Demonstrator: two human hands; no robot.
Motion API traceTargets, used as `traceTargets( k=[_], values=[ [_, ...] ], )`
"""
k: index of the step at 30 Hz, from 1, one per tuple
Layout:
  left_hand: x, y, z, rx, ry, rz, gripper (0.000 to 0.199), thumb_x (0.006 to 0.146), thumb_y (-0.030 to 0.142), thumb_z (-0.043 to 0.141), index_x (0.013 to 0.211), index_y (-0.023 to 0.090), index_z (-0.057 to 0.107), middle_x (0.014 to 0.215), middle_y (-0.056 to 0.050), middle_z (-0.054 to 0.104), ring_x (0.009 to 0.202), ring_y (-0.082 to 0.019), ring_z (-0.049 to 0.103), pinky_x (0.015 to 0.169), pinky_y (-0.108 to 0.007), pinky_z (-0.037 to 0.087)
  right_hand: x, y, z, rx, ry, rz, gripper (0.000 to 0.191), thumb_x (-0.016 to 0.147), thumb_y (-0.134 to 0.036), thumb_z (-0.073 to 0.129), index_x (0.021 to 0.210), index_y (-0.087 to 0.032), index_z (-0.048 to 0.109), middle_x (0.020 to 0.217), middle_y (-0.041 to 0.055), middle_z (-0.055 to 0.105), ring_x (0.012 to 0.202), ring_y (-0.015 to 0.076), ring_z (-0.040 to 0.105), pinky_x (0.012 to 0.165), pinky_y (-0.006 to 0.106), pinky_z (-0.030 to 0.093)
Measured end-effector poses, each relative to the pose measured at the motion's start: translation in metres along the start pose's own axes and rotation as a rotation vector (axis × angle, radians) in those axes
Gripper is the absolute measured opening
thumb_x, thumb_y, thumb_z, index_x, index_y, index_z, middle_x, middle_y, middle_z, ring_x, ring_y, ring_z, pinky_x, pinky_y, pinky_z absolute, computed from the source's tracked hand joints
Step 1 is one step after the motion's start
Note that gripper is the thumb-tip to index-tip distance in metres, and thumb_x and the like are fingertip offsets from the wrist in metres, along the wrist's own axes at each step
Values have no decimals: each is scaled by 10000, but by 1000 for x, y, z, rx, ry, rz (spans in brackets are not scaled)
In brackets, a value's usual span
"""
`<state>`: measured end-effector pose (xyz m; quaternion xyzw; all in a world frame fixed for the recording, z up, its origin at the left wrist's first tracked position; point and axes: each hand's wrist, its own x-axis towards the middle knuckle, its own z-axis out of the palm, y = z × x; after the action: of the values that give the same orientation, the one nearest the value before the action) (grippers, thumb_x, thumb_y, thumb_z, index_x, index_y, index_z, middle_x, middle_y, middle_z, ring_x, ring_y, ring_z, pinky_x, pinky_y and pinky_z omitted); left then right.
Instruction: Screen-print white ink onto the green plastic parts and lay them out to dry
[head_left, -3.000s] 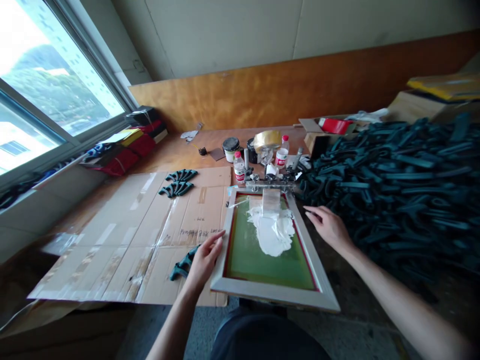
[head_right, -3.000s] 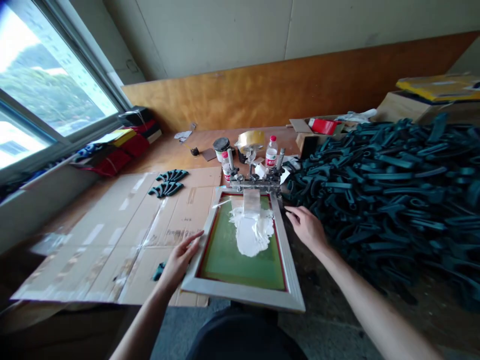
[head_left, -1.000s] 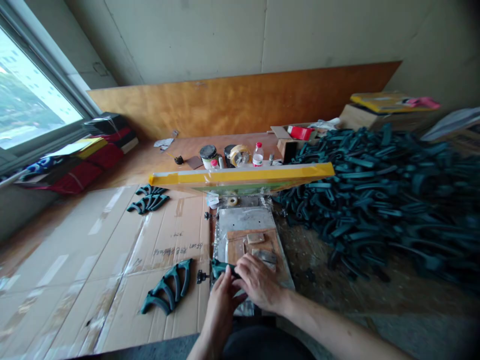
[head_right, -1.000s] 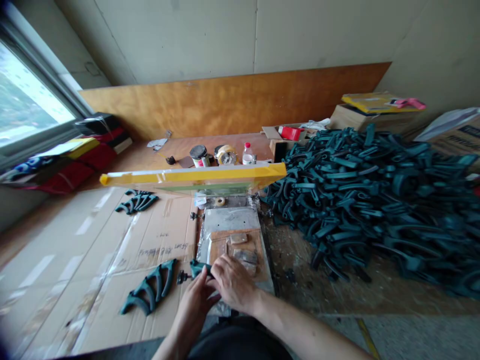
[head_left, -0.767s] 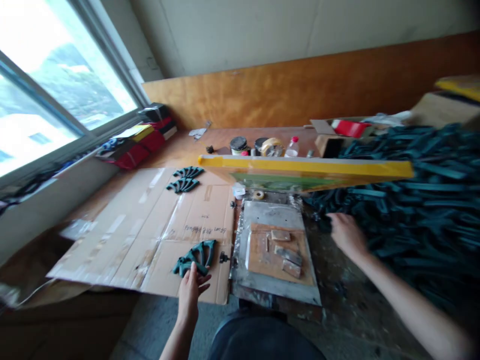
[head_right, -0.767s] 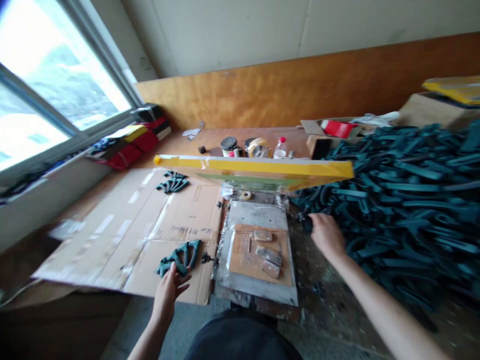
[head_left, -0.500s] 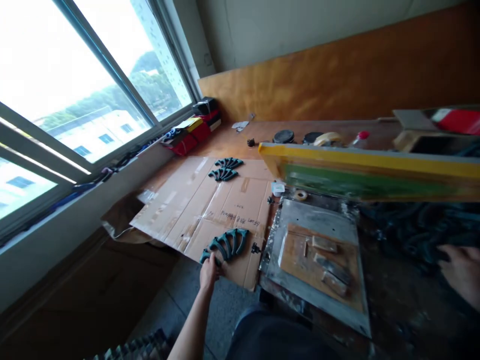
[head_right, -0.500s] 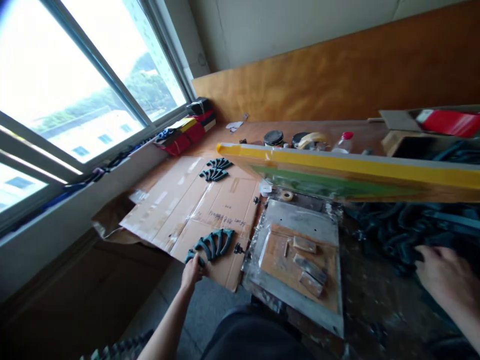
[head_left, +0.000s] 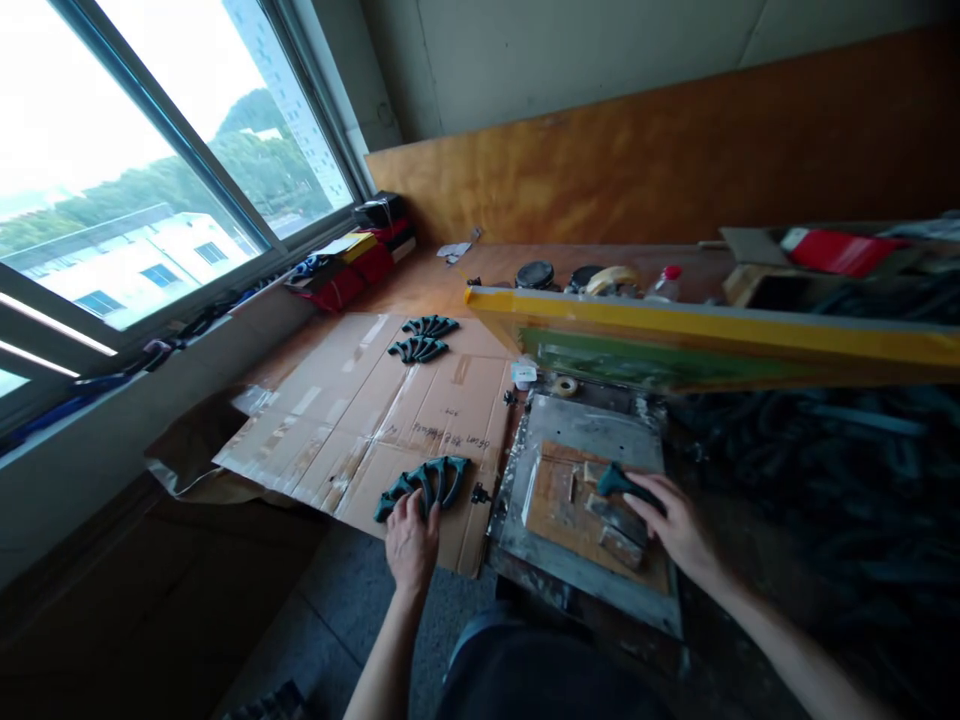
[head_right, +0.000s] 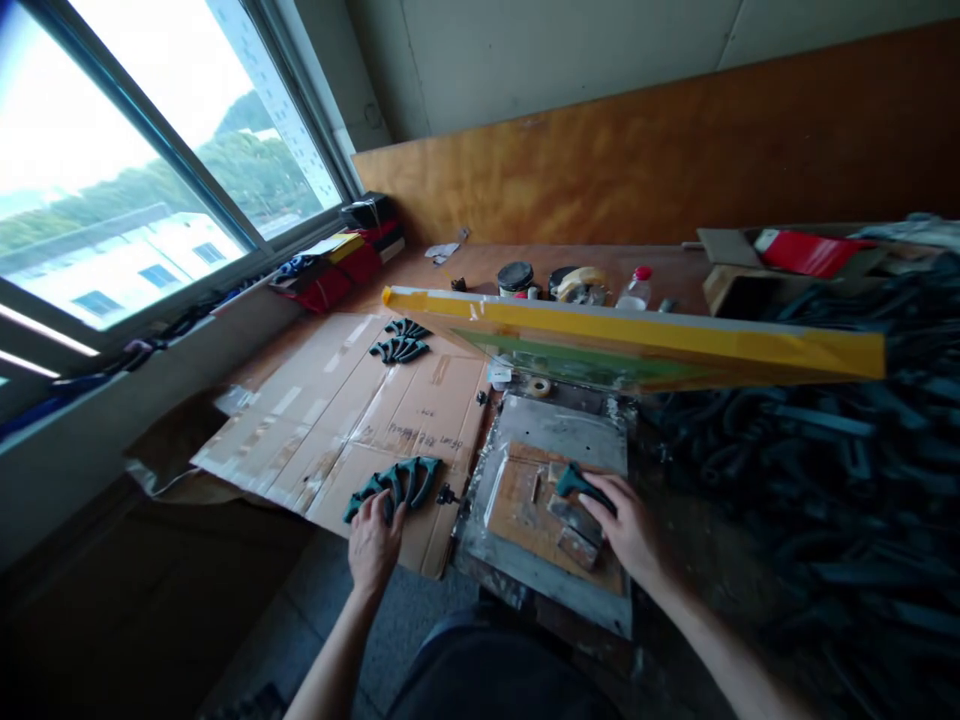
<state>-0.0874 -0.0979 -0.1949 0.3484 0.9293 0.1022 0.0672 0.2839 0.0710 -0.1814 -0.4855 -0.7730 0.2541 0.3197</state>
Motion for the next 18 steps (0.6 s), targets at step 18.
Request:
traceTargets(
  k=[18],
  values=[
    [93,12,21,68,18,187,511,779,508,635,1205,226,659,1399,-92,542,1327,-341,405,1083,-461,326,-11,28,49,-454,73,-425,354,898,-206,444,1154,-256,684,1029,76,635,922,190,589,816,304,505]
  ],
)
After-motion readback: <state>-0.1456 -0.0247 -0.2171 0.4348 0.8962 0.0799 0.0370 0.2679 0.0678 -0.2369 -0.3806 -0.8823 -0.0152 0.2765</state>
